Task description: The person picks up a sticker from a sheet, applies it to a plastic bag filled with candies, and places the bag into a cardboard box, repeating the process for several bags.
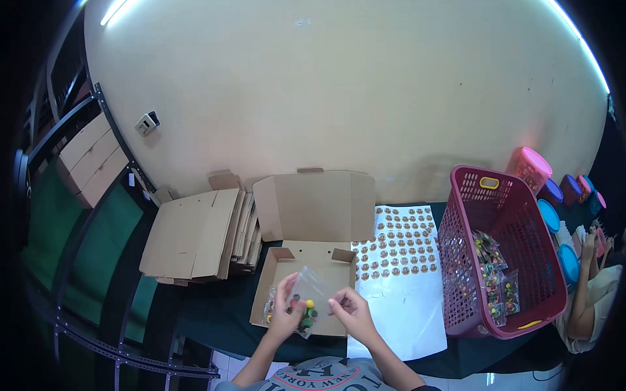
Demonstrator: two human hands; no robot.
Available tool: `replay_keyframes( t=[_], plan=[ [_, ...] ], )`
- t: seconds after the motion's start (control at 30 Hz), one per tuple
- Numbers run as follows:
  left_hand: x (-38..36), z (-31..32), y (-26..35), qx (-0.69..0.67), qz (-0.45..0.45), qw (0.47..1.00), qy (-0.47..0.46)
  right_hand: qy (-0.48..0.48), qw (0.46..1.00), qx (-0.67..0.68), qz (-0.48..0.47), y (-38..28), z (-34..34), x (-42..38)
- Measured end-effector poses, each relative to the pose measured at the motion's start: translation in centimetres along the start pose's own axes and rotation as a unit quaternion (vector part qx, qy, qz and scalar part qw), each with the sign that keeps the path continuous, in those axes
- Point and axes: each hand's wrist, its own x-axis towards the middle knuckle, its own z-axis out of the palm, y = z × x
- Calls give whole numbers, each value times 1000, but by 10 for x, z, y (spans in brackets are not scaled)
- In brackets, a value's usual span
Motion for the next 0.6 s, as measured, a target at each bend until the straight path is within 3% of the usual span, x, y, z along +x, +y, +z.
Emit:
replay_keyframes(
  t=[0.07, 0.2, 0.27, 0.3, 0.33, 0.4, 0.43, 0.47, 0.53, 0.6],
  plan=[
    [-6, 4, 14, 200, 103, 974, -3, 38, 999, 22, 22, -8, 1, 5],
    [-7, 10, 21, 337, 135, 931, -30, 39, 995, 75, 61, -12, 3, 10],
    [-4, 4, 5, 174, 103, 976, -86, -39, 999, 35, 15, -10, 3, 13],
    [-3, 3, -7, 135, 96, 984, -60, -90, 996, 2, -9, -11, 0, 15],
    [-6, 2, -15, 136, 96, 984, -60, -90, 996, 2, -10, -12, 1, 16],
    [-10, -3, -25, -99, -90, 990, -37, -40, 978, -203, -14, -15, 5, 19],
    [-8, -6, -25, -105, -94, 989, -34, -15, 968, -247, -29, -6, 5, 21],
    [-9, -7, -30, -105, -95, 989, -33, -15, 969, -246, -28, 5, 1, 23],
    [-8, -10, -40, -189, -201, 960, -38, -96, 988, -61, 105, 31, -9, 28],
    [-4, -11, -40, -162, -173, 970, -53, -117, 985, -41, 121, 47, -11, 31]
  ],
)
